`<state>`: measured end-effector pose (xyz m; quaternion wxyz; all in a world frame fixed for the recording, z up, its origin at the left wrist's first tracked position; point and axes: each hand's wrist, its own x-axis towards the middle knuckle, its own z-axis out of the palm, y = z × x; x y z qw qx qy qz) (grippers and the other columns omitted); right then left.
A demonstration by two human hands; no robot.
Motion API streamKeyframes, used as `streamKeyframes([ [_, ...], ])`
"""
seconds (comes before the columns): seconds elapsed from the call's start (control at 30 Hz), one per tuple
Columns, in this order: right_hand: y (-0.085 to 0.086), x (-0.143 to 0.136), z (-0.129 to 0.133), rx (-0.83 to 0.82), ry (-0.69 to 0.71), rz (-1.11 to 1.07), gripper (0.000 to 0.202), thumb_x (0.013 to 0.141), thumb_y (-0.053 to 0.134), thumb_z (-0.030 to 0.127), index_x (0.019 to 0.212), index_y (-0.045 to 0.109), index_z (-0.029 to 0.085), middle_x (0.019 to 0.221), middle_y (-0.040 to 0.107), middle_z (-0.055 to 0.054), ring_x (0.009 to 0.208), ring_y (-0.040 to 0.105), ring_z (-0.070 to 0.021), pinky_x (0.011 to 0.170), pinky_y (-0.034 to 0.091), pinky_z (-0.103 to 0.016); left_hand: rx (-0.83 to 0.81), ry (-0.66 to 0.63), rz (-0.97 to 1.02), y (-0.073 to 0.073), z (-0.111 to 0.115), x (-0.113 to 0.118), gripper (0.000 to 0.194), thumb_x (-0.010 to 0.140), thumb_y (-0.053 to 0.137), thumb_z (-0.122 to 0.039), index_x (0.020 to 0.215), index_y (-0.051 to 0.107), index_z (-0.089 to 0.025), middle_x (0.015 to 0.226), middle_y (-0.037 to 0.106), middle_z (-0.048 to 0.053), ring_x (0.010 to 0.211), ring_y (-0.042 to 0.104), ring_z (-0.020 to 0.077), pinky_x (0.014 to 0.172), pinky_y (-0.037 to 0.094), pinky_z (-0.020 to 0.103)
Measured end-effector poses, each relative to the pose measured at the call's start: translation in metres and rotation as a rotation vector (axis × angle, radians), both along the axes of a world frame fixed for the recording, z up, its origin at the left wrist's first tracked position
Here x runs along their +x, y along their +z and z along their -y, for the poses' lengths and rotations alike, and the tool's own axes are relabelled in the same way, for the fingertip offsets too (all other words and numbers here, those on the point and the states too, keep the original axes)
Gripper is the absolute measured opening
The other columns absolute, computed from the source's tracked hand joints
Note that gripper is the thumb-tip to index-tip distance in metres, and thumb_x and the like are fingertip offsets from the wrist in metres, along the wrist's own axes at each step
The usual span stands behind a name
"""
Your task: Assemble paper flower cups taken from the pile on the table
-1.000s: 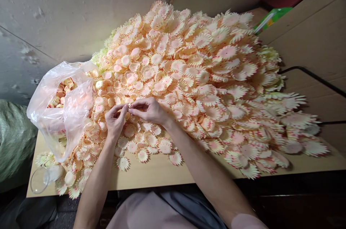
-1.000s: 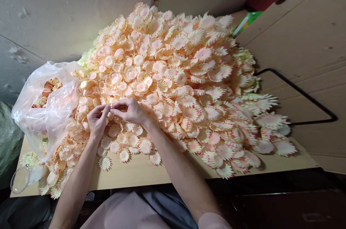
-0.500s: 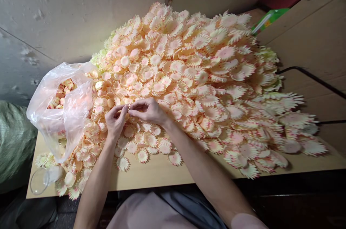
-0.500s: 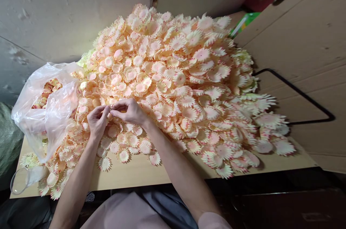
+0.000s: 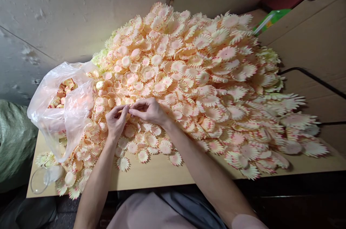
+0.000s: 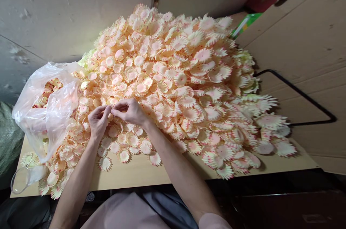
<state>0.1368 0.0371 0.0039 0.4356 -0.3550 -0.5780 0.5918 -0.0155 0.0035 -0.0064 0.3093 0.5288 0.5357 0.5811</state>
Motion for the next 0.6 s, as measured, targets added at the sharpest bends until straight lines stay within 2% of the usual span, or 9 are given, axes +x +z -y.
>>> streamKeyframes([
  [0.3,-0.003,-0.001,-0.003,-0.058,0.006,-0.039,0.018,0.067,0.079,0.031,0.072,0.07,0.016,0.07,0.072,-0.002,0.062,0.068,-0.0151,0.062,0.058,-0.027,0.043,-0.009,-0.091,-0.003,0.0,0.0,0.022,0.084,0.068,-0.034,0.085,0.074,-0.014,0.075,0.075,0.005,0.06,0.065,0.0101,0.053,0.05,0.017],
  [0.43,-0.001,0.0,-0.004,-0.077,-0.008,-0.056,0.019,0.066,0.077,0.031,0.069,0.068,0.016,0.065,0.069,-0.001,0.058,0.066,-0.0143,0.06,0.057,-0.027,0.094,-0.059,-0.245,-0.004,0.0,-0.006,0.021,0.086,0.067,-0.032,0.091,0.075,-0.014,0.073,0.074,0.004,0.047,0.058,0.0066,0.044,0.044,0.016],
  [0.5,-0.001,0.0,-0.004,-0.071,-0.011,-0.05,0.019,0.065,0.078,0.031,0.069,0.068,0.015,0.065,0.069,-0.001,0.059,0.066,-0.0145,0.06,0.057,-0.026,0.169,-0.082,-0.367,-0.005,-0.001,-0.009,0.019,0.087,0.064,-0.029,0.094,0.074,-0.015,0.077,0.076,0.005,0.049,0.06,0.0073,0.047,0.046,0.016],
  [0.6,-0.005,0.0,-0.005,-0.038,-0.022,-0.008,0.017,0.066,0.077,0.03,0.069,0.068,0.016,0.066,0.068,-0.001,0.06,0.065,-0.0141,0.059,0.056,-0.025,0.261,-0.111,-0.526,-0.007,-0.002,-0.012,0.019,0.091,0.058,-0.026,0.099,0.073,-0.017,0.087,0.077,0.008,0.066,0.07,0.0123,0.061,0.054,0.02],
])
